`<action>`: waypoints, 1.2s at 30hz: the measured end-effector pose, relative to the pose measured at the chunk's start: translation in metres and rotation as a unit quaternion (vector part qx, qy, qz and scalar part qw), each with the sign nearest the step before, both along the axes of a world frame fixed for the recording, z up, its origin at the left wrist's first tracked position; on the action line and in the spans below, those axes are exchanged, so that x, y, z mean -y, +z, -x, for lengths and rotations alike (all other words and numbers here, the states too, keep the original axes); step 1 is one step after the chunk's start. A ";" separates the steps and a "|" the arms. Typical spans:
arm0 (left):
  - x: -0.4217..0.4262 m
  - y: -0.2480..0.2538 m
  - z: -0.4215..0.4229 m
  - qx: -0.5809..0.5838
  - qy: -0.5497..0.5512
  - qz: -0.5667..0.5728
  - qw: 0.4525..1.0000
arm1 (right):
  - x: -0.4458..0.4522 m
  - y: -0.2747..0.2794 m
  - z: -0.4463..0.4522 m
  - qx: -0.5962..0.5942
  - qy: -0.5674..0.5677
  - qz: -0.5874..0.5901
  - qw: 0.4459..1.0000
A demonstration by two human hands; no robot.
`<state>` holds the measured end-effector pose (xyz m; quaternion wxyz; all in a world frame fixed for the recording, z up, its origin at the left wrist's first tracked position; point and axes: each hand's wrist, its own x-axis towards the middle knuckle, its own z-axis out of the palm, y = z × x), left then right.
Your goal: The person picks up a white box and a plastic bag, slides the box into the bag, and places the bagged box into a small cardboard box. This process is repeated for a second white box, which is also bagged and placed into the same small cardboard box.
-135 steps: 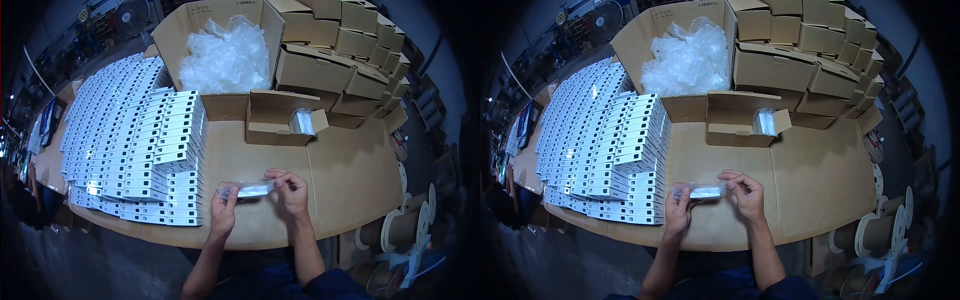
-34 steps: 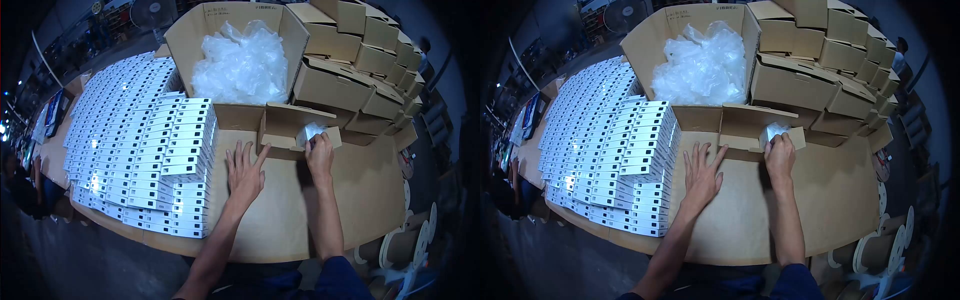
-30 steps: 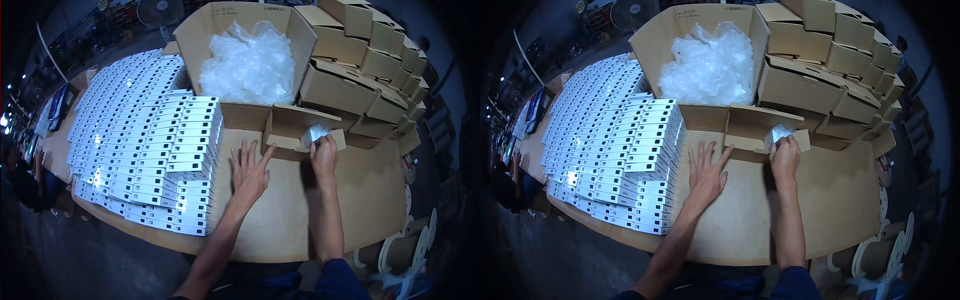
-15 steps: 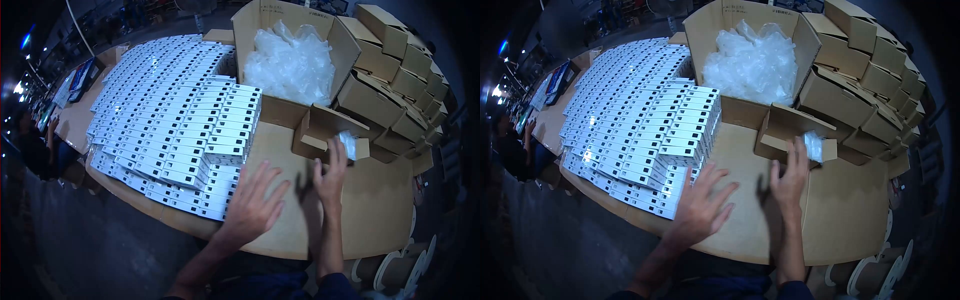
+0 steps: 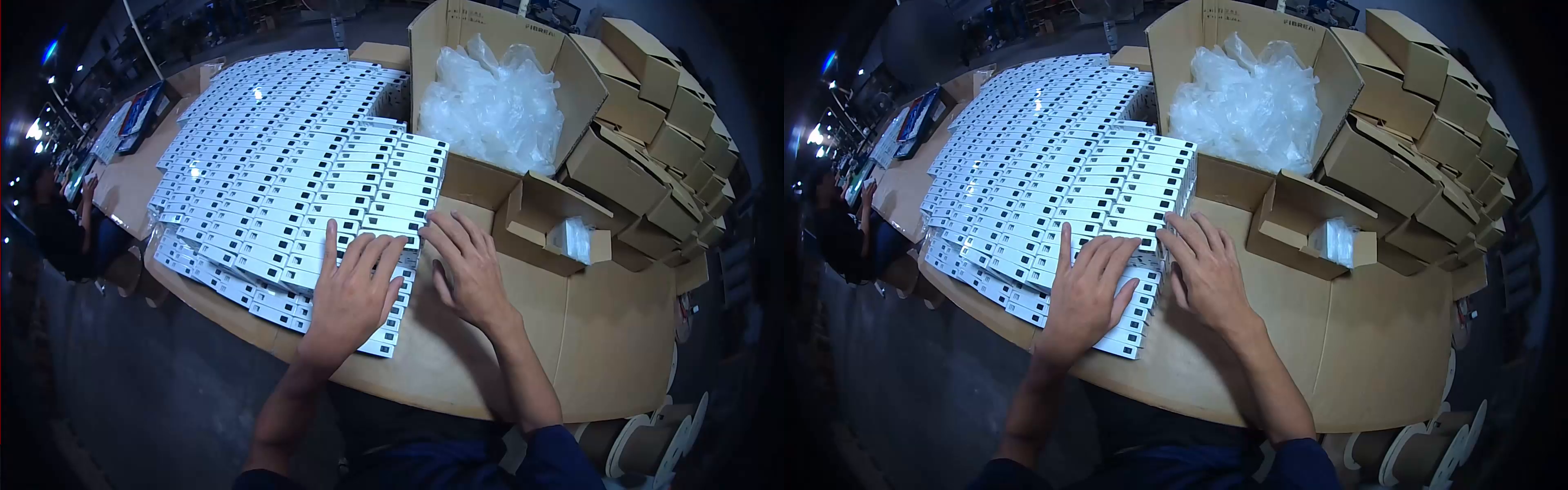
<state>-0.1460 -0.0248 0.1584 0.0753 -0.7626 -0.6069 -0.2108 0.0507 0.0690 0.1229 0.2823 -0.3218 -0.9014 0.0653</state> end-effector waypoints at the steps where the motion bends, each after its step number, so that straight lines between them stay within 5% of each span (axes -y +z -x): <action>1: 0.000 -0.001 0.001 -0.008 0.000 -0.006 1.000 | 0.000 -0.001 -0.001 0.007 -0.003 0.000 1.000; 10: -0.013 -0.013 0.001 -0.017 -0.027 -0.048 0.998 | 0.006 0.013 -0.004 -0.002 -0.016 0.008 1.000; 14: -0.001 0.001 0.000 0.022 -0.045 -0.049 0.998 | 0.021 0.024 -0.023 -0.056 -0.022 0.139 0.988; 19: 0.012 0.007 -0.008 0.061 -0.096 -0.126 0.985 | 0.043 0.013 -0.051 -0.267 0.105 0.529 0.798; 21: 0.011 0.004 -0.014 0.057 -0.133 -0.152 0.978 | 0.054 0.019 -0.054 -0.347 0.141 0.584 0.720; 26: 0.002 0.011 -0.035 0.040 -0.227 -0.134 0.964 | 0.048 0.019 -0.056 -0.387 0.192 0.646 0.629; 32: -0.025 0.033 -0.050 0.025 -0.296 -0.107 0.949 | 0.034 0.016 -0.065 -0.386 0.071 0.549 0.738; 36: -0.084 0.064 -0.058 0.085 -0.262 -0.050 0.960 | 0.004 0.021 -0.077 -0.470 0.079 0.500 0.723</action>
